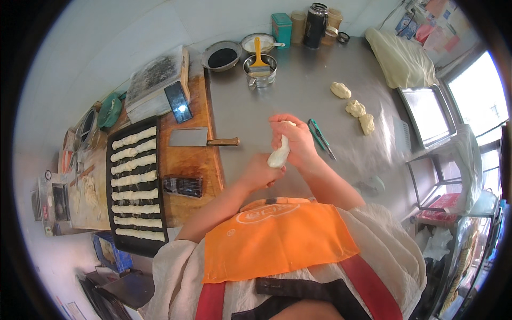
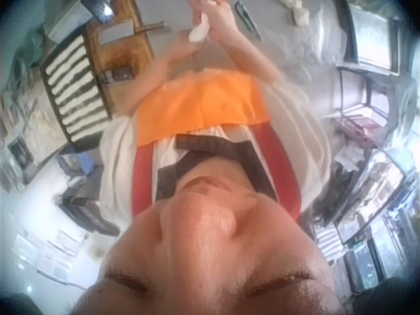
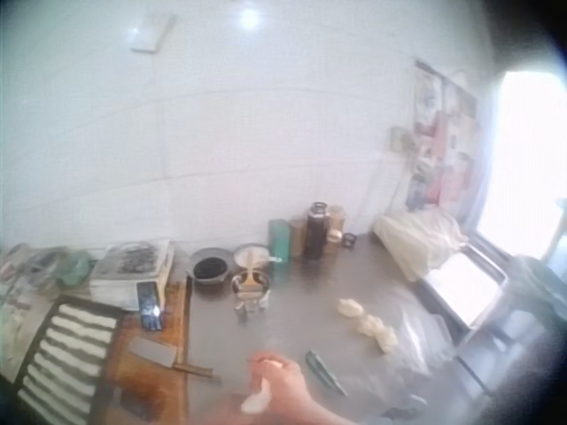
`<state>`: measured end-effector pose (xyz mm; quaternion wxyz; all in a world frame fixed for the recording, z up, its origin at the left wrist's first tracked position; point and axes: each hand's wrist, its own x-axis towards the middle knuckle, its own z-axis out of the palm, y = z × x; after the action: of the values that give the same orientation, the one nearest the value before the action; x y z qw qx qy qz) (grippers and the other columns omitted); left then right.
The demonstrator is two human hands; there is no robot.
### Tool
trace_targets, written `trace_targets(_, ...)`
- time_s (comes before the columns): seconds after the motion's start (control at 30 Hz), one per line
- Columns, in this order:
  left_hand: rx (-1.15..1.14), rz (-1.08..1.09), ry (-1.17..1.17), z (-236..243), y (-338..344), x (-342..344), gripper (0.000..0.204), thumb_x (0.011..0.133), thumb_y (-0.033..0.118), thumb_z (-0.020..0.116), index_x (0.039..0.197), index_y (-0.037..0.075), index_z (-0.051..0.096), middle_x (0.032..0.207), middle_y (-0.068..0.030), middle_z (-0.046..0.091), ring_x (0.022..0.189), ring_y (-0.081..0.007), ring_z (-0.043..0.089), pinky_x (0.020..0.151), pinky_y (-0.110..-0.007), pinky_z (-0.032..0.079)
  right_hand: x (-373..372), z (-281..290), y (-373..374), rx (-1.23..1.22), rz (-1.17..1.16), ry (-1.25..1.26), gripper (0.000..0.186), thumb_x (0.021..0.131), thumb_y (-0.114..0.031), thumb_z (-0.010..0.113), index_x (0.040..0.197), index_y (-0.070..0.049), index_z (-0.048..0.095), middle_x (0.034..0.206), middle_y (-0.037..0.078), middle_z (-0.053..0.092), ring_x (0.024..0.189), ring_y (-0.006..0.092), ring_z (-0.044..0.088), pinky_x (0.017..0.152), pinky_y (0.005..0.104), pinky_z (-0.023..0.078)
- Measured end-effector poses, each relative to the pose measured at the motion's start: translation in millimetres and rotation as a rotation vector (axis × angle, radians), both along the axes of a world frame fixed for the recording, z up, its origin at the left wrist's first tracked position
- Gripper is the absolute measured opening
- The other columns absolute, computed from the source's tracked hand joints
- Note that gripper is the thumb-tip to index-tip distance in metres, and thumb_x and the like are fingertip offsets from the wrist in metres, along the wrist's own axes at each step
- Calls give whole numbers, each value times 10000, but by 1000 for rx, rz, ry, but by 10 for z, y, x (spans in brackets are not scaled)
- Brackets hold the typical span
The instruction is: The person flattens pieces of dough with their hands and uses a large knife to spread a dark filling onto them. They roll the dough into cylinders and place them on a baking tray, clean the workspace using a scraper and a cloth, and use a brush to apply a liquid to the rolls.
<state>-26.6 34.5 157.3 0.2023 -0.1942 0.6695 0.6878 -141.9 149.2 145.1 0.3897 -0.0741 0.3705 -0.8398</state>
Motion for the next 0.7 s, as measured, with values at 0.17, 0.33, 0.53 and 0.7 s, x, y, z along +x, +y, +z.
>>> trace_targets(0.17,175,34,187,-65,-74,-24,193,748,88,782,879,30,654,728,-30,603,658,-130,598,584,-307,466,77,-91,-43,-10,129,25,341,902,-123,678,1200,29,618,844,94,667,694,200,635,674,367,545)
trace_targets(0.33,219,158,94,-190,-85,-90,232,736,104,811,880,16,653,723,-33,601,614,-148,592,553,-310,467,-50,14,43,-70,68,218,567,893,-200,704,1372,48,529,1287,186,631,1204,287,582,1049,426,451)
trace_targets(0.53,-160,140,266,-233,-87,-110,249,737,63,766,942,15,632,718,-38,602,559,-148,571,509,-303,453,330,-223,-9,217,185,208,469,825,-102,771,1234,58,607,1210,143,653,1084,208,630,944,369,506)
trace_targets(0.7,-28,208,179,-269,-53,46,245,774,79,728,980,13,613,719,-42,606,562,-141,577,502,-298,461,376,-251,-99,254,39,158,345,831,-45,741,1146,41,628,966,95,677,882,187,659,779,341,537)
